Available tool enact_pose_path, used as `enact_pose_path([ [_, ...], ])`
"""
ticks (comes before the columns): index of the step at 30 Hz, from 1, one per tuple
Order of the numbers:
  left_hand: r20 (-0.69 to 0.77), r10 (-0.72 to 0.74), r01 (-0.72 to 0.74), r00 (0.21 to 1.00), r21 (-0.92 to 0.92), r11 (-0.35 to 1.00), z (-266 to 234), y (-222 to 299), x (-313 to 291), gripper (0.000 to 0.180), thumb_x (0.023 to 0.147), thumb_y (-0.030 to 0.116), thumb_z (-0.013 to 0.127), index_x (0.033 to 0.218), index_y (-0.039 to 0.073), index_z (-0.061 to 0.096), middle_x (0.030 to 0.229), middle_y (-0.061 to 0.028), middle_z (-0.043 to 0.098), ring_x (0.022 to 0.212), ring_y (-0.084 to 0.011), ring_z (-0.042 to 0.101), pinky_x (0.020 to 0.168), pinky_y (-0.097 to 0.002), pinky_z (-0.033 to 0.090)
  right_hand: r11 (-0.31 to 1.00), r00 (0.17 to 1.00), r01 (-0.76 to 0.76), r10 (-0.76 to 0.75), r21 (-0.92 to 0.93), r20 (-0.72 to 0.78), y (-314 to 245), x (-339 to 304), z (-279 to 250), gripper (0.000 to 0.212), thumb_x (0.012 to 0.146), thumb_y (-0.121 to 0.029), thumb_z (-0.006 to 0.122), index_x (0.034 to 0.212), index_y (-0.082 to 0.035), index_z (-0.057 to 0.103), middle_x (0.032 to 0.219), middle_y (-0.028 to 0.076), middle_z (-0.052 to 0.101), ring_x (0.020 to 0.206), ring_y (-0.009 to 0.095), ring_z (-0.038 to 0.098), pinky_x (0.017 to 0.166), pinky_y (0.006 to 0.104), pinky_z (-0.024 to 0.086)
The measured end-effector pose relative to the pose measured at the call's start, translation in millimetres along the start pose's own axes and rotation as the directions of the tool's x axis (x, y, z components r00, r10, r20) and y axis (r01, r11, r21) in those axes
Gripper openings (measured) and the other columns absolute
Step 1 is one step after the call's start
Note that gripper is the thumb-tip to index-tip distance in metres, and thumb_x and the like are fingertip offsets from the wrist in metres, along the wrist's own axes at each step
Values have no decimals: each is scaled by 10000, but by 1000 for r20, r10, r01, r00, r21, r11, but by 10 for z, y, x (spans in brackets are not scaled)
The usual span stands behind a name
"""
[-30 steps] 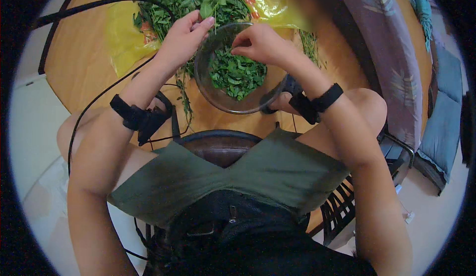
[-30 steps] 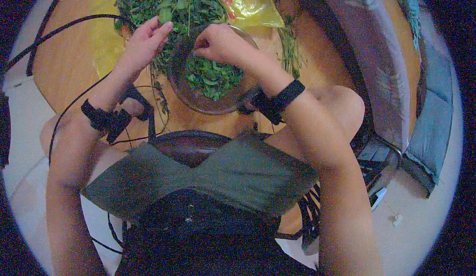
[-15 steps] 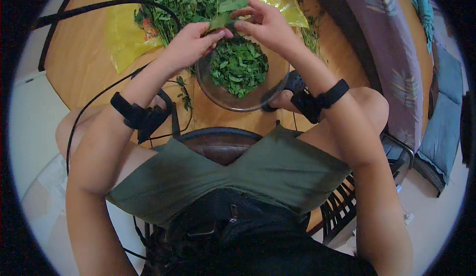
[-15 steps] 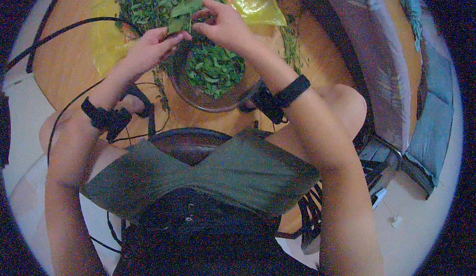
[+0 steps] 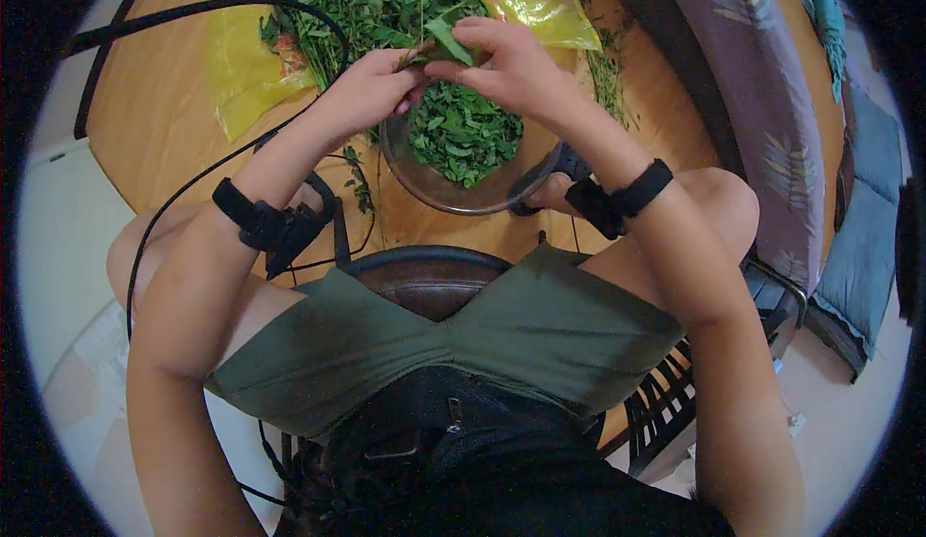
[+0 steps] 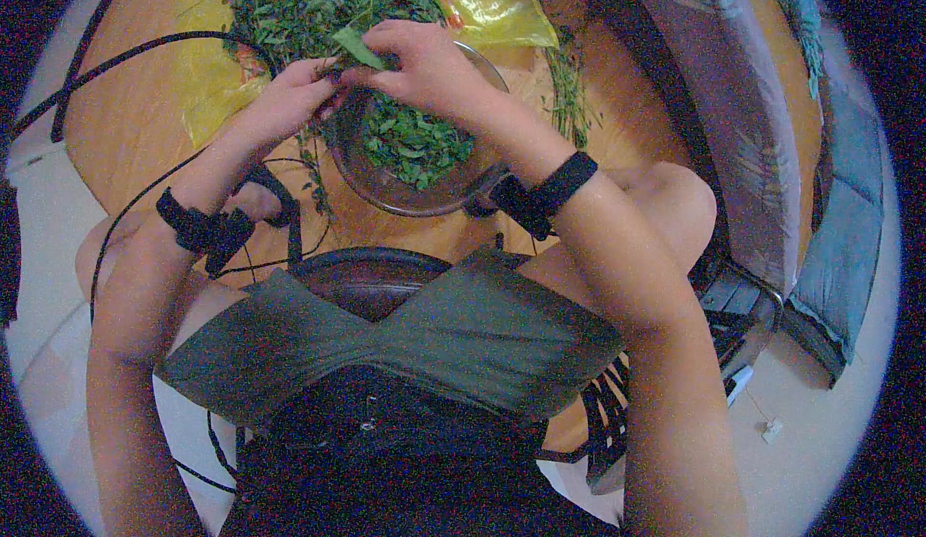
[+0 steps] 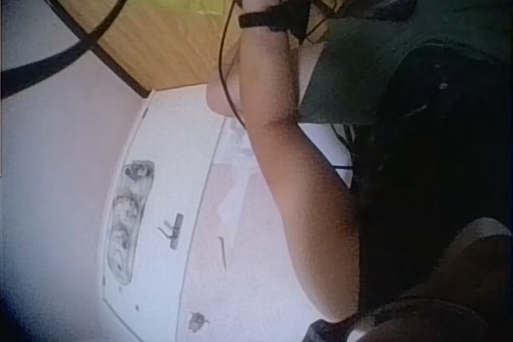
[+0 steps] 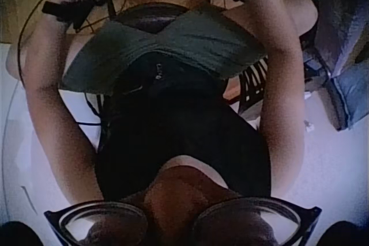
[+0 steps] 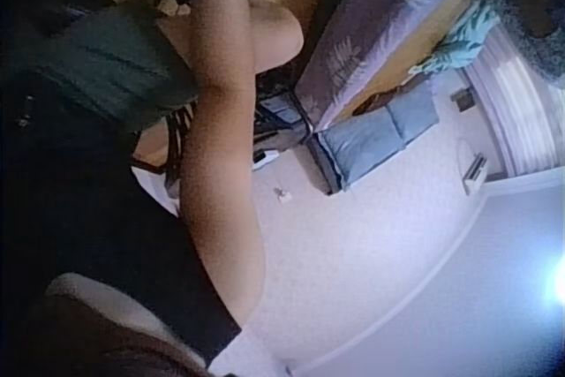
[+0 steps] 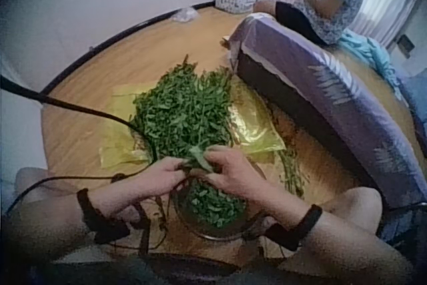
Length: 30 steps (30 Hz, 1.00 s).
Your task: Picking green leaves from branches into a glass bowl while sitting on a chair.
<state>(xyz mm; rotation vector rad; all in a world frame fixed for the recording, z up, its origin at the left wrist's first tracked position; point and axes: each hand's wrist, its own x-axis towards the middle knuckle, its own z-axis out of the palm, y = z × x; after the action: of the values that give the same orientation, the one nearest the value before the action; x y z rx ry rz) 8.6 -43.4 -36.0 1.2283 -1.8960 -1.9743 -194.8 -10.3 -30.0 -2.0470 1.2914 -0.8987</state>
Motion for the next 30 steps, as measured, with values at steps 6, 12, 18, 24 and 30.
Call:
enact_pose_path([
  [6,-56,24,-24,998,-11,1000,55,68,-48,226,938,258,540,1033,53,524,641,25,484,576,-68,460,514,-221,369,970,968,-243,243,-18,54,14,-17,-15,317,813,-340,699,858,-26,679,660,93,620,628,196,577,598,340,464],
  [12,-84,78,-94,993,-195,976,39,28,12,211,973,266,500,1065,76,481,732,3,532,596,-77,513,546,-226,435,924,920,-373,356,84,165,150,-28,-1,387,842,-386,682,793,-2,671,633,21,614,593,79,524,541,271,428],
  [18,-172,22,-79,985,-333,940,15,15,6,212,994,283,449,1028,76,481,763,-12,570,638,-90,548,583,-220,462,886,864,-461,438,41,249,63,-17,-38,472,819,-471,690,671,-27,633,565,-8,564,524,67,496,473,245,378],
  [24,-227,20,-71,974,-216,974,-49,-30,35,229,994,289,448,1035,68,490,786,-19,581,680,-98,560,613,-233,484,879,777,-476,438,-34,453,-122,17,-163,463,804,-476,710,615,-65,613,541,-25,529,505,44,475,453,231,358],
  [30,-167,0,-28,986,-167,986,-14,34,9,192,979,286,496,998,96,521,794,21,561,711,-76,549,638,-216,463,934,937,-314,275,169,216,-205,-15,-57,362,800,-371,745,717,-34,646,613,-10,582,563,49,517,514,219,411],
])
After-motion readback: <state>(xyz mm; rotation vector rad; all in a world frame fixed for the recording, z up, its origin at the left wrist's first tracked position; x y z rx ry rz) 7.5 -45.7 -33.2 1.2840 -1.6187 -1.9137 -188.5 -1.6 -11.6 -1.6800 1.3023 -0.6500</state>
